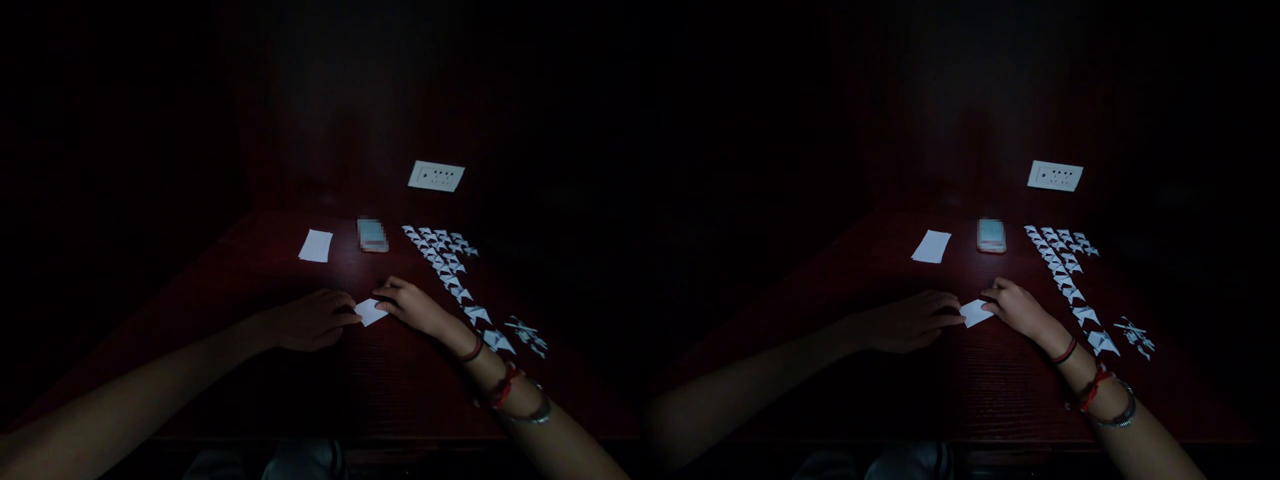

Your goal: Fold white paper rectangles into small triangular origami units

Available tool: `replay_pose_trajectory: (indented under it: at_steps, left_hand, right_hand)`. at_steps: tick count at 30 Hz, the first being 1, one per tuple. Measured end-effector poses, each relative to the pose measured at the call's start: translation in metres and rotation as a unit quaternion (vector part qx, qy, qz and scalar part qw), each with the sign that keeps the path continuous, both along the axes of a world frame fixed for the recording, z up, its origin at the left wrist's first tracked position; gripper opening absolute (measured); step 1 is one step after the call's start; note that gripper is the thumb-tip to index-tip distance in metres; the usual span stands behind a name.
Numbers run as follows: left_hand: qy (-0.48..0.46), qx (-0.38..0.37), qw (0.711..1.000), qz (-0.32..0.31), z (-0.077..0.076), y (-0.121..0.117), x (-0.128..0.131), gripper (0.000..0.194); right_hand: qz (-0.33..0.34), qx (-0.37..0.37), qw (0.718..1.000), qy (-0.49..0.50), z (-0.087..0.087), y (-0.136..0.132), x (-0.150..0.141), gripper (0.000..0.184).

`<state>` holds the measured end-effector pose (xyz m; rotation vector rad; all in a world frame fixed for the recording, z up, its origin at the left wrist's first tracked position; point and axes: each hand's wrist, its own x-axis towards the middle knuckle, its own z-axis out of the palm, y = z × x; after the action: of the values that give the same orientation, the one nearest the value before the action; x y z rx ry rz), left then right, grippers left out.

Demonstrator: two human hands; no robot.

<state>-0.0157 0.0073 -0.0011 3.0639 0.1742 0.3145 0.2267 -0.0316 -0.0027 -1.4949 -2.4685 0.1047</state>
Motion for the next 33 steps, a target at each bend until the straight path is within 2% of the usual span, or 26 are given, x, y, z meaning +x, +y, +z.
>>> replay_pose_trajectory:
  at_steps: [5,10,17,24,28,33]
  left_hand:
    - [0.000,0.002,1.000,0.021,-0.002,-0.002,0.000,0.036]
    - [-0.007,0.009,0.999,0.045,-0.004,-0.006,0.002,0.036]
    - [-0.002,0.025,1.000,0.015,-0.006,-0.009,0.007,0.041]
    - [-0.018,0.030,0.999,0.014,-0.012,-0.007,0.006,0.035]
    - [-0.015,0.027,0.999,0.011,-0.011,-0.007,0.006,0.034]
    - [-0.034,0.023,0.999,0.005,-0.009,-0.007,0.007,0.032]
  right_hand:
    - [-0.053,0.026,0.998,-0.005,0.005,-0.001,0.007,0.039]
    - [-0.100,-0.019,0.995,0.021,0.009,0.000,0.020,0.046]
    - [-0.089,-0.046,0.988,0.117,-0.004,0.007,0.004,0.037]
    - [-0.089,-0.079,0.982,0.145,0.001,0.006,0.002,0.011]
    - [-0.096,-0.093,0.971,0.198,0.002,0.003,-0.003,0.008]
    - [-0.082,-0.028,0.965,0.249,0.000,-0.001,-0.014,0.018]
